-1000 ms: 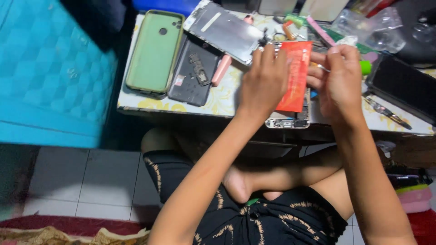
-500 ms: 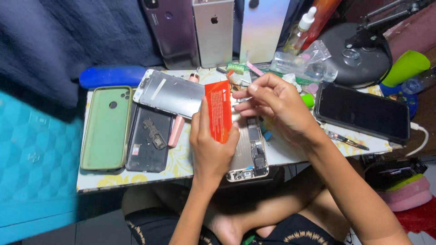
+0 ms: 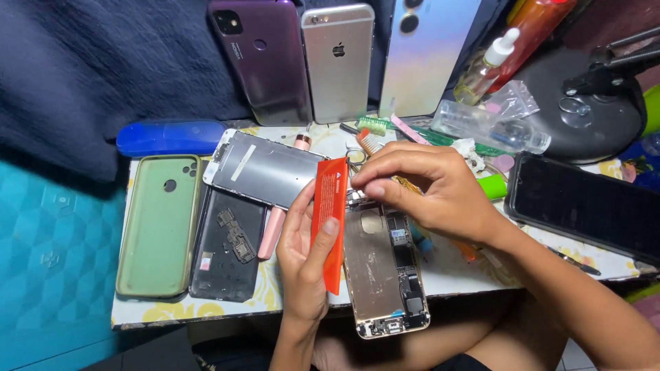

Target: Installing and connecting a replacement battery into a disassembled smartphone frame.

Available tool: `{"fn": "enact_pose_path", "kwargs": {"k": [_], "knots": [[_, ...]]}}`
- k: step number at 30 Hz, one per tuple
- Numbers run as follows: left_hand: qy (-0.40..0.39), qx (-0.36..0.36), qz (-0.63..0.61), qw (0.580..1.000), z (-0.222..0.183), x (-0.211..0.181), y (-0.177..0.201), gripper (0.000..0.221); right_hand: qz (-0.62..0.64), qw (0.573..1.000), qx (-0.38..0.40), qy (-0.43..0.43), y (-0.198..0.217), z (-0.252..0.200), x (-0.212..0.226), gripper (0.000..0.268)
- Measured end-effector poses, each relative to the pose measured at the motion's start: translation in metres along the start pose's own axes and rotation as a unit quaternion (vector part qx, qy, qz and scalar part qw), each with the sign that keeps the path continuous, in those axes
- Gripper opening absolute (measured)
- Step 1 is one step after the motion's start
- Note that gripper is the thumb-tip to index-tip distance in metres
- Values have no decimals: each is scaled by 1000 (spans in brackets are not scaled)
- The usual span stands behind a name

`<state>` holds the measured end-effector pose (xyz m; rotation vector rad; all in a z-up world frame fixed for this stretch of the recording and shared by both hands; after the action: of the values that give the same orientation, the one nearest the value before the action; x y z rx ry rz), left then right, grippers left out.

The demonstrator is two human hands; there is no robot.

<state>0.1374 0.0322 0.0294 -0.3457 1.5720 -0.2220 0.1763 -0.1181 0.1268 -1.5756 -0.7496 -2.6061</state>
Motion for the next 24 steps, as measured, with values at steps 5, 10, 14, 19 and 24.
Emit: {"fn": "enact_pose_path", "kwargs": {"k": [5, 10, 14, 19, 24], "knots": [[55, 26, -98, 993, 0, 19, 3, 58, -4, 998, 12, 60, -17, 0, 2, 14], [109, 51, -145, 982, -5, 28, 0, 61, -34, 994, 10, 106, -22, -7, 9, 19], [60, 50, -111, 991, -6, 16, 0, 61, -18, 991, 14, 132, -22, -8, 14, 19], [22, 47, -102, 993, -6, 9, 0, 60, -4, 993, 21, 120, -23, -7, 13, 15], [30, 42, -109, 993, -7, 12, 1, 60, 0, 993, 40, 114, -22, -7, 12, 24]]}}
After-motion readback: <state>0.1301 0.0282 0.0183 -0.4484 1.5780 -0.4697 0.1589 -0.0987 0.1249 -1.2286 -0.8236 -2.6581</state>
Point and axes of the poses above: each hand's wrist, its own z-axis towards the middle knuckle, its own y-axis out of the back of the hand, x = y × z, the point moved 10 cm from there along z, towards the middle knuckle, and after that the axes turned 3 degrees about z, right-handed, at the moved point
